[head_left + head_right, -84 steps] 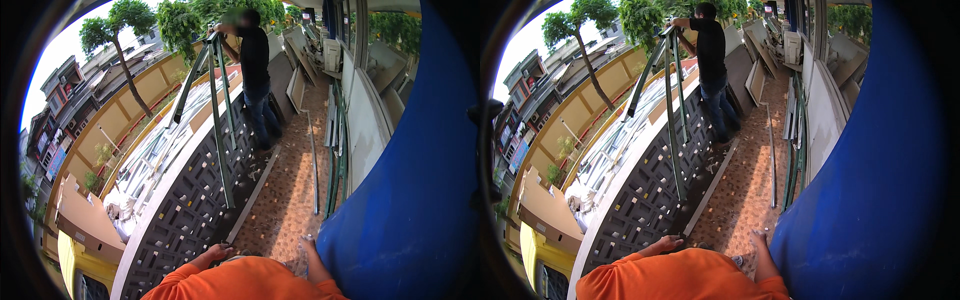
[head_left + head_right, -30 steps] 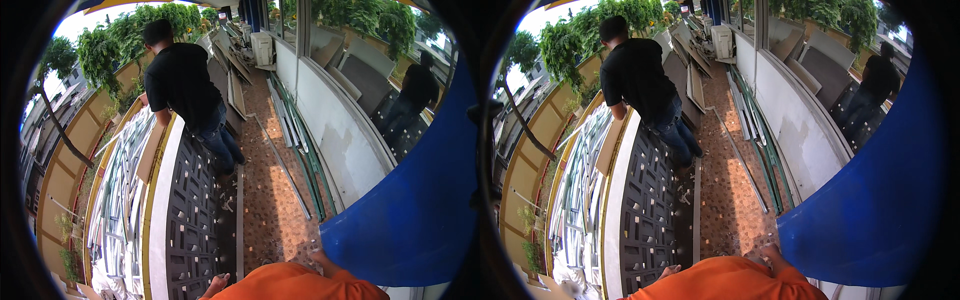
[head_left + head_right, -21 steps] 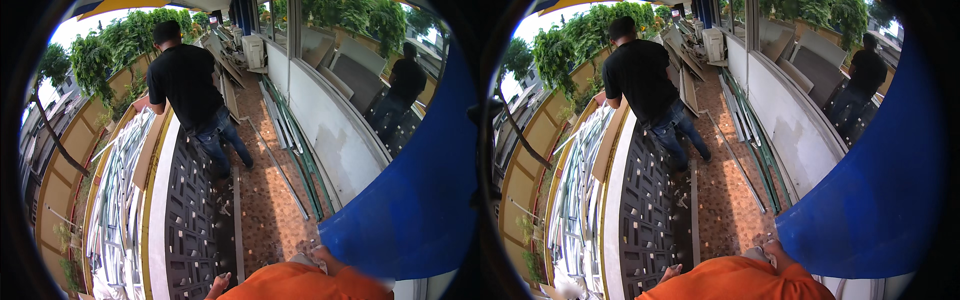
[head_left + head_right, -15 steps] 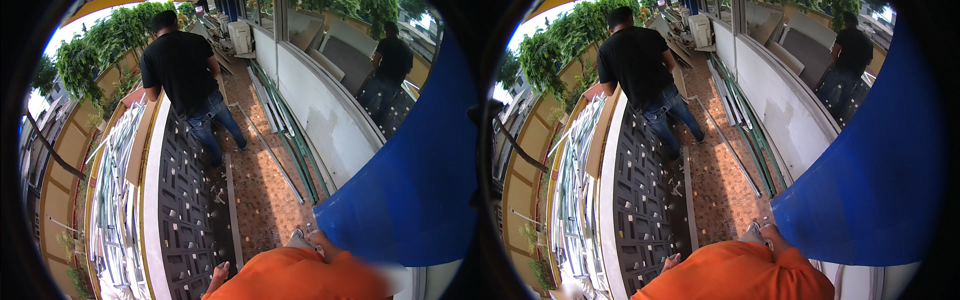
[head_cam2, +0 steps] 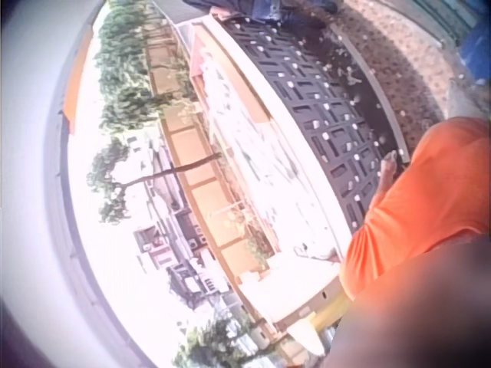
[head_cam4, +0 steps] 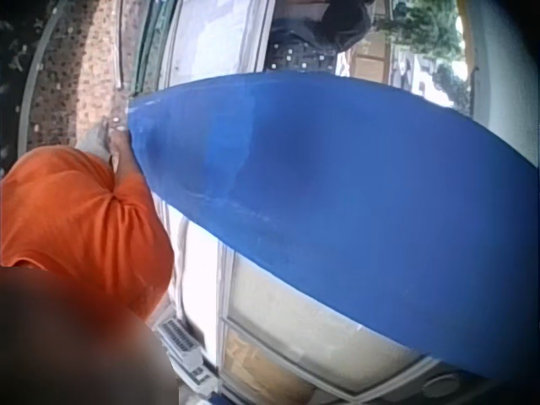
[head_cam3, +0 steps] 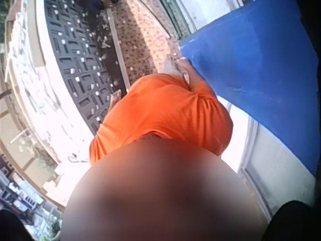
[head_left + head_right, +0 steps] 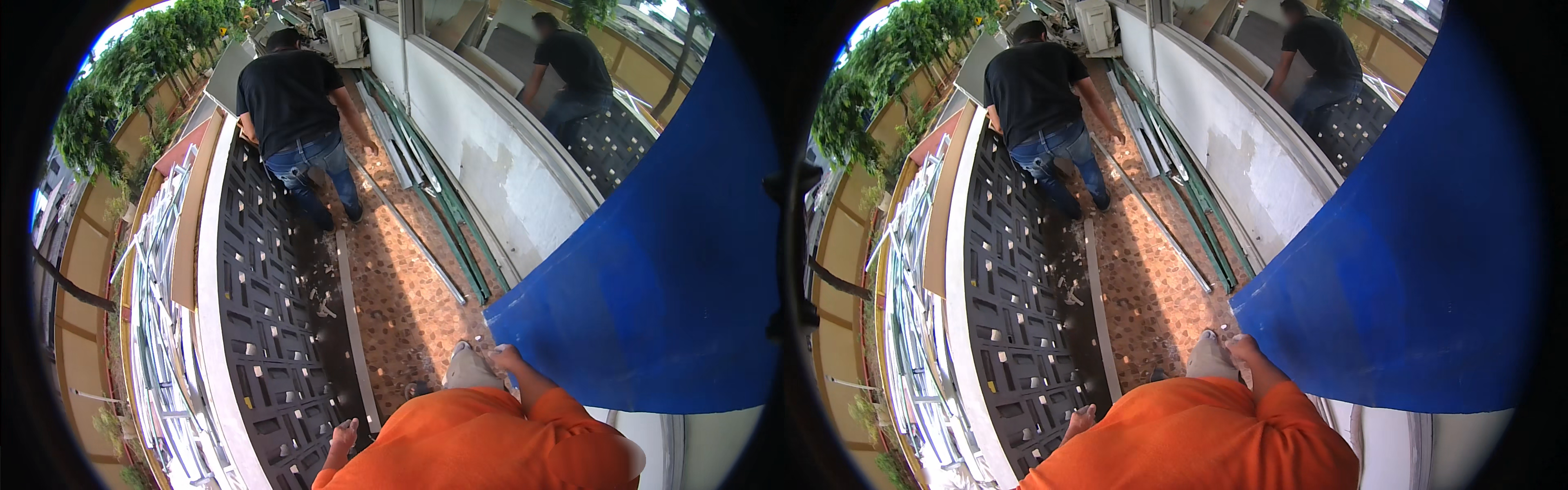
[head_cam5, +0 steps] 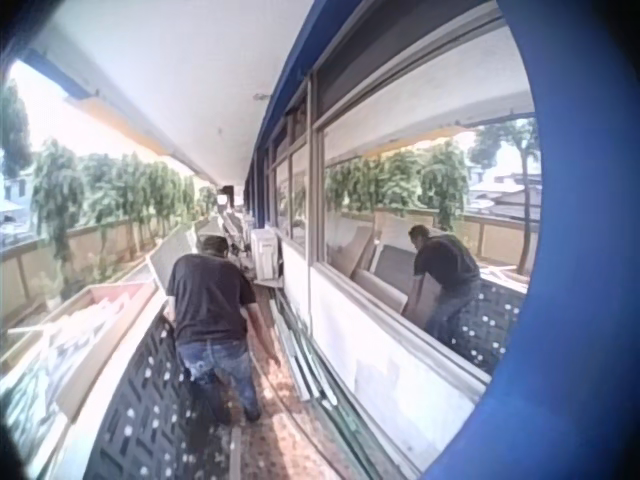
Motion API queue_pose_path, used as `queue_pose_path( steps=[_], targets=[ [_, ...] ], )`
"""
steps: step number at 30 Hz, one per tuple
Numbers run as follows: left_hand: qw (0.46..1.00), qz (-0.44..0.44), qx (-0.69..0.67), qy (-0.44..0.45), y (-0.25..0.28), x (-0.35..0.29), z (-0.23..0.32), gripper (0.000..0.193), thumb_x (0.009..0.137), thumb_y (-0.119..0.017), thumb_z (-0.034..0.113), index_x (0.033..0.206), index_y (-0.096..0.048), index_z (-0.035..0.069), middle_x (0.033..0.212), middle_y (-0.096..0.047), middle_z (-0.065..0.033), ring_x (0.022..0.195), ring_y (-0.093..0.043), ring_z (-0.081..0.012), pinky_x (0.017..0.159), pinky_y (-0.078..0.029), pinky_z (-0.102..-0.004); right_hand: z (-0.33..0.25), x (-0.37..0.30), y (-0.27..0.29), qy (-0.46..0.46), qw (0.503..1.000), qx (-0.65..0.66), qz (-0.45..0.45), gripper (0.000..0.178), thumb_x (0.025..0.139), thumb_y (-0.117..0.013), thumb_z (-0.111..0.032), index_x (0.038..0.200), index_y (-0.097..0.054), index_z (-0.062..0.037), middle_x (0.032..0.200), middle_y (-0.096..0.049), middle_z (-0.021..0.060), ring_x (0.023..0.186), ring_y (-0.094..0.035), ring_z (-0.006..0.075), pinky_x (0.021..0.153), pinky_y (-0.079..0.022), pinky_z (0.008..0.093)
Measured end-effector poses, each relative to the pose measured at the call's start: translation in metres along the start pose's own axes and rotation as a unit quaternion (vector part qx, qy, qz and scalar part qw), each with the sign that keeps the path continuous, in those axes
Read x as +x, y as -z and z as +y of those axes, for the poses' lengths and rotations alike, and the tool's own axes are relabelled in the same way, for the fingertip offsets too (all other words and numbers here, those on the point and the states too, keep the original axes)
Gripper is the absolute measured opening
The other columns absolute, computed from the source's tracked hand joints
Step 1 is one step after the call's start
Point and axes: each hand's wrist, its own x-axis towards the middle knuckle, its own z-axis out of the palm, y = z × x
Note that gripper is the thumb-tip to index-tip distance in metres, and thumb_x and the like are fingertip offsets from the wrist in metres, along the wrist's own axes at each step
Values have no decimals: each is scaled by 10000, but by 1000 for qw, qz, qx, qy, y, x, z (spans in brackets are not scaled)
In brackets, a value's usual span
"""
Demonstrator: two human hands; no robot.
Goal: The person repeatedly picks up long metal frames and window profiles from a pile on the ground and places them into the bed of a yellow truck. The person handles the items one at a time or in small groups, lifting and tossing them into the truck while another person assists by arranging the load.
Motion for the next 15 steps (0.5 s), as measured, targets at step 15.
queue_pose_path(
  steps=[15],
  targets=[
    [990, 49, -134, 6, 1, 27, 157, 565, 997, -548, 476, 1214, -645, -36, 1042, -724, -213, 1021, -693, -329, 883, -517, -394, -41, 104, 68, 72, 994, -70, 31, 563, 868, -724, -427, 1229, -695, 4, 1190, -713, 213, 1139, -672, 348, 977, -517, 392]
  ],
)
